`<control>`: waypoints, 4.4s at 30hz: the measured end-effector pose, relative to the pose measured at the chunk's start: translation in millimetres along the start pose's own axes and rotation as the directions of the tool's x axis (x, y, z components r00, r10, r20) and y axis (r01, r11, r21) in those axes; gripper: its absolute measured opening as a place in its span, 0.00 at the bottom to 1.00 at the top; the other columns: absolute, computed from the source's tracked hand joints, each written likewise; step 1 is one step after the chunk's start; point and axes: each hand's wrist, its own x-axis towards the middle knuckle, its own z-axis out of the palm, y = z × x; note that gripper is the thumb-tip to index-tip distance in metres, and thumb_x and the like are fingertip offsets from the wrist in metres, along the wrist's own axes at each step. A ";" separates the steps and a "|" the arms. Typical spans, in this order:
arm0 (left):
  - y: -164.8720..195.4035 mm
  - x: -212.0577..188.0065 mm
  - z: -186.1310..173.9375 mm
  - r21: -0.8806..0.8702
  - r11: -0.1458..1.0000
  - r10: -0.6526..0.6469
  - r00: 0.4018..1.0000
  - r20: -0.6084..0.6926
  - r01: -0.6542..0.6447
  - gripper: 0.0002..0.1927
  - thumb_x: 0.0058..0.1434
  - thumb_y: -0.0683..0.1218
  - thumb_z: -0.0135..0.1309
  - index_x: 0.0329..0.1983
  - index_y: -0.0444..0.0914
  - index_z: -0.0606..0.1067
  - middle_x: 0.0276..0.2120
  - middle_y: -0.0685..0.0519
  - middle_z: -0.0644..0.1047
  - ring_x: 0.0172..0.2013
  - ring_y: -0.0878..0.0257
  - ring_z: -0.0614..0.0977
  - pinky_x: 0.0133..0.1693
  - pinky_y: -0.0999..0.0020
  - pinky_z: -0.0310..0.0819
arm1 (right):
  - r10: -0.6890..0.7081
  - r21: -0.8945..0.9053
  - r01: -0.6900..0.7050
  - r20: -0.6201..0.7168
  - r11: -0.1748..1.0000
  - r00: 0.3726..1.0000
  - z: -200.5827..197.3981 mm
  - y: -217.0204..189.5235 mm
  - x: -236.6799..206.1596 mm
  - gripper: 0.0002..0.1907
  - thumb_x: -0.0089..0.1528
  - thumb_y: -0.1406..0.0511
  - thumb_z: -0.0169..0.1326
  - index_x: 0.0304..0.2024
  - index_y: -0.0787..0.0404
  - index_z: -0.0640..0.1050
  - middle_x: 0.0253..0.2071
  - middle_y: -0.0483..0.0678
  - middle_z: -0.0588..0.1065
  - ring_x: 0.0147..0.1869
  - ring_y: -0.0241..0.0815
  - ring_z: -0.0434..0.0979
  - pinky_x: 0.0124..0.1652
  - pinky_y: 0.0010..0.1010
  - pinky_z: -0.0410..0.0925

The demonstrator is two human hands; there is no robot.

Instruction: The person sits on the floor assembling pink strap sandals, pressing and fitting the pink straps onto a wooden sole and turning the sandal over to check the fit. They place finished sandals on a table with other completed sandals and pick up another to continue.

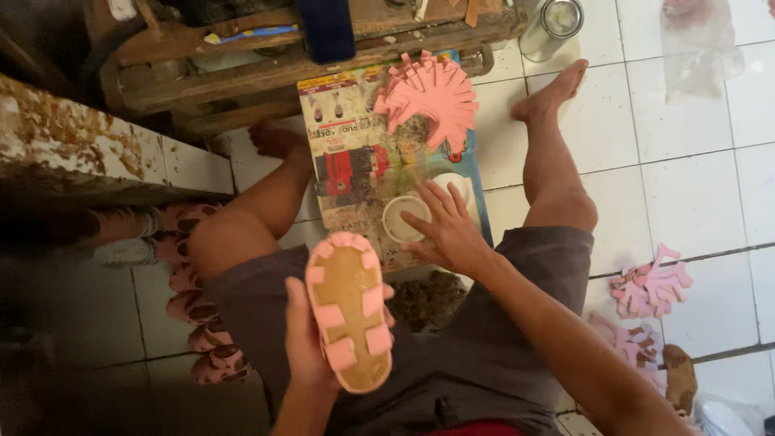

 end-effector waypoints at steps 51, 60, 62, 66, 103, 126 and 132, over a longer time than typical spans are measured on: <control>9.4 23.6 80.6 0.534 0.683 0.296 0.857 0.422 -0.499 0.25 0.69 0.56 0.44 0.61 0.36 0.70 0.57 0.43 0.74 0.56 0.48 0.79 0.61 0.48 0.72 | 0.507 0.911 0.023 -0.249 0.411 0.825 -127.9 -100.8 -86.2 0.41 0.74 0.41 0.38 0.77 0.63 0.59 0.79 0.67 0.49 0.85 0.59 0.44 0.79 0.47 0.36; 11.4 -0.9 84.8 0.389 -0.389 0.258 0.307 0.916 -0.835 0.21 0.64 0.44 0.67 0.57 0.43 0.73 0.59 0.41 0.74 0.60 0.41 0.79 0.64 0.37 0.72 | 0.227 0.851 0.377 -0.475 0.366 0.850 -130.1 -130.2 -90.4 0.31 0.78 0.48 0.41 0.71 0.64 0.67 0.78 0.75 0.54 0.83 0.69 0.52 0.79 0.57 0.44; 13.1 -2.2 84.4 0.389 -0.402 0.255 0.307 0.917 -0.829 0.20 0.66 0.44 0.66 0.58 0.44 0.73 0.60 0.42 0.74 0.61 0.41 0.79 0.65 0.37 0.72 | 0.224 0.828 0.376 -0.494 0.417 0.840 -130.4 -130.9 -88.9 0.29 0.77 0.48 0.42 0.66 0.65 0.72 0.75 0.74 0.57 0.81 0.69 0.55 0.78 0.59 0.46; 16.2 -5.5 86.1 0.371 -0.382 0.209 0.312 0.927 -0.847 0.20 0.65 0.44 0.66 0.58 0.45 0.74 0.60 0.43 0.74 0.61 0.40 0.79 0.64 0.38 0.72 | 0.177 0.715 0.378 -0.570 0.587 0.802 -136.0 -122.6 -85.3 0.30 0.75 0.48 0.42 0.57 0.66 0.79 0.67 0.71 0.66 0.75 0.66 0.64 0.77 0.65 0.51; 19.9 -13.5 92.7 0.787 0.279 0.157 0.835 0.528 -0.550 0.33 0.50 0.40 0.70 0.61 0.33 0.74 0.54 0.42 0.80 0.53 0.44 0.85 0.54 0.54 0.81 | 0.336 0.806 0.472 -0.582 0.358 0.740 -121.8 -116.4 -72.9 0.34 0.75 0.44 0.37 0.68 0.61 0.74 0.72 0.70 0.60 0.79 0.67 0.59 0.79 0.55 0.48; 24.6 -11.9 76.9 0.649 -0.039 0.285 0.614 0.736 -0.759 0.34 0.50 0.37 0.71 0.61 0.34 0.73 0.58 0.42 0.75 0.59 0.48 0.80 0.62 0.50 0.77 | 0.335 0.778 0.351 -0.565 0.522 0.754 -109.5 -111.9 -72.3 0.31 0.75 0.50 0.44 0.61 0.72 0.73 0.61 0.69 0.71 0.66 0.61 0.71 0.72 0.57 0.59; 6.2 -21.8 56.1 -0.222 0.961 0.225 0.937 0.269 -0.167 0.33 0.66 0.50 0.55 0.70 0.30 0.64 0.61 0.38 0.73 0.60 0.45 0.76 0.61 0.47 0.70 | 0.295 0.859 0.256 -0.410 0.444 0.863 -94.8 -141.7 -70.6 0.55 0.62 0.50 0.65 0.79 0.68 0.51 0.66 0.69 0.67 0.72 0.58 0.68 0.71 0.49 0.59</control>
